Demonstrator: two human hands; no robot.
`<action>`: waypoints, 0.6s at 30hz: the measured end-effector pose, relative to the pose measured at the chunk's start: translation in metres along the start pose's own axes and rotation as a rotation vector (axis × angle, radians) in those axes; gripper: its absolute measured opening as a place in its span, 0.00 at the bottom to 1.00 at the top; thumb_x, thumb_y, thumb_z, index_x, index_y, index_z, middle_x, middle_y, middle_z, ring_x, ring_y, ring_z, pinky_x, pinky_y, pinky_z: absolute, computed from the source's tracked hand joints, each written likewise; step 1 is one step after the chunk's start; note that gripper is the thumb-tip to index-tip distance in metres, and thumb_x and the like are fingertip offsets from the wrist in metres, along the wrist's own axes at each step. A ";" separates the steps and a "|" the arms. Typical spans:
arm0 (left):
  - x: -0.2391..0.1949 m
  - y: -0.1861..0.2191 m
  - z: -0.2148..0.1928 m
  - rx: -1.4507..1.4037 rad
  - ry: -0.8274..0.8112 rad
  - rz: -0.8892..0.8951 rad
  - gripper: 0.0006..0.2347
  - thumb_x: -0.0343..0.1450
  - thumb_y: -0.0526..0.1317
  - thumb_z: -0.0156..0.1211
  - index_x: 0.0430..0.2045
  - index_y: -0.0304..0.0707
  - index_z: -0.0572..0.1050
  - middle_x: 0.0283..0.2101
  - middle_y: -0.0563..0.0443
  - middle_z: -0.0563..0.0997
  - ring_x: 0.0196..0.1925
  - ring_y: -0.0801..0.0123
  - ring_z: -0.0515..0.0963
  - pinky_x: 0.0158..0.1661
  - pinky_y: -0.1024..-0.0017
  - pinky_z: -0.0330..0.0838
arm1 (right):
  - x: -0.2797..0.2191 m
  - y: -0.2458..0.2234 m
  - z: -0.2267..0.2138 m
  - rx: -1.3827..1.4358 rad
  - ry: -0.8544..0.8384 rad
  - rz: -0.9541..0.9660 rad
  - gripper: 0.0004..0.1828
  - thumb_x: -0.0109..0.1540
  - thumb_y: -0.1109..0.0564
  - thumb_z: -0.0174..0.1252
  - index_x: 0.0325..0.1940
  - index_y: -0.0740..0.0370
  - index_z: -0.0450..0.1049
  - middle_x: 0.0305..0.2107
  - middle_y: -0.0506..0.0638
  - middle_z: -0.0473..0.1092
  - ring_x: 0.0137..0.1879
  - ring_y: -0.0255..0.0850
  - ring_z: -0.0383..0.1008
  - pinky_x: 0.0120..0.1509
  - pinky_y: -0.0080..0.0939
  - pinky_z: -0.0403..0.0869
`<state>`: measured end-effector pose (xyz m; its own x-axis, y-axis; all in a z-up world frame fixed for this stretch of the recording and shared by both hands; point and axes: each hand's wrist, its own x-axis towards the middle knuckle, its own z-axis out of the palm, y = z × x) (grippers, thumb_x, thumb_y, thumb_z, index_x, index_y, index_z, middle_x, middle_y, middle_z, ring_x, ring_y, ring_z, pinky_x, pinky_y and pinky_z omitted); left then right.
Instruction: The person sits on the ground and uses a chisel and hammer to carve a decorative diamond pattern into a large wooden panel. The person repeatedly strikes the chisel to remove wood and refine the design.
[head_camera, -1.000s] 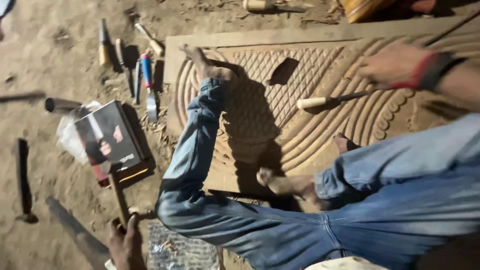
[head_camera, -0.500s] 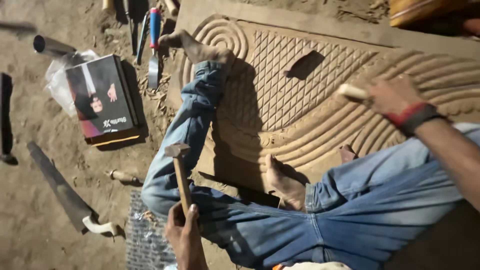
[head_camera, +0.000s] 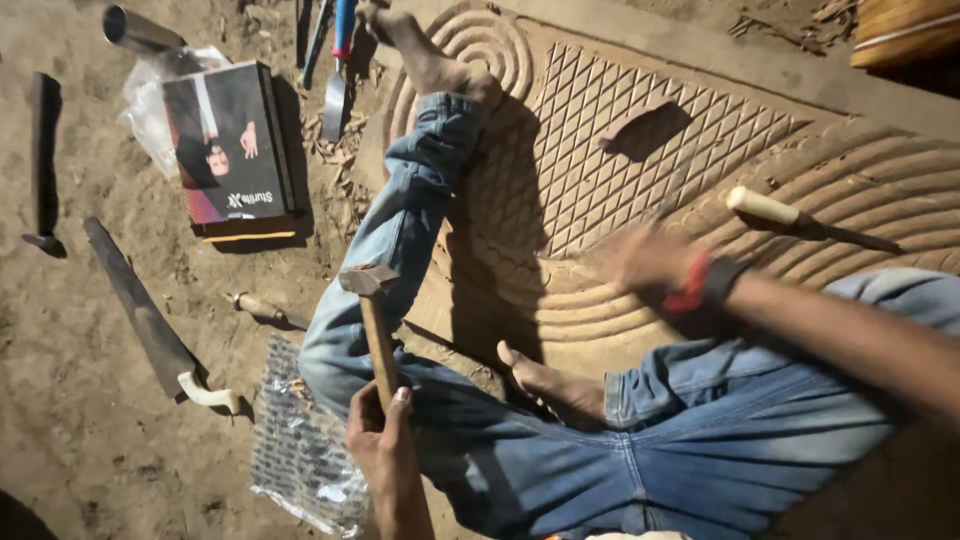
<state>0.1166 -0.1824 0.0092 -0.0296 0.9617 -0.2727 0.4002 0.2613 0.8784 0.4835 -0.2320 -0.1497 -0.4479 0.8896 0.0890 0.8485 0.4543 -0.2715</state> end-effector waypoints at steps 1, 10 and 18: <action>-0.001 -0.003 0.002 -0.021 0.009 -0.035 0.13 0.68 0.37 0.66 0.43 0.30 0.76 0.28 0.54 0.77 0.25 0.80 0.72 0.24 0.81 0.63 | -0.012 0.015 -0.011 0.018 -0.020 0.071 0.15 0.62 0.57 0.54 0.52 0.57 0.75 0.45 0.50 0.75 0.45 0.44 0.75 0.35 0.43 0.77; 0.018 -0.028 -0.005 -0.064 0.009 -0.151 0.13 0.68 0.37 0.66 0.44 0.32 0.75 0.28 0.55 0.76 0.25 0.79 0.72 0.23 0.79 0.65 | -0.020 0.027 -0.085 0.877 0.530 0.715 0.08 0.70 0.53 0.56 0.43 0.60 0.75 0.33 0.47 0.74 0.35 0.34 0.75 0.35 0.34 0.78; 0.029 -0.032 -0.005 0.026 -0.033 -0.171 0.13 0.68 0.39 0.66 0.44 0.33 0.77 0.28 0.54 0.77 0.25 0.80 0.72 0.24 0.79 0.67 | 0.052 0.020 -0.041 1.571 1.076 0.762 0.21 0.66 0.44 0.64 0.31 0.55 0.63 0.17 0.42 0.61 0.20 0.29 0.62 0.21 0.31 0.61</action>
<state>0.0981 -0.1621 -0.0245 -0.0698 0.8999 -0.4305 0.4152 0.4185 0.8077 0.4892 -0.1749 -0.1112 0.6145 0.7712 -0.1661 -0.4375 0.1580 -0.8852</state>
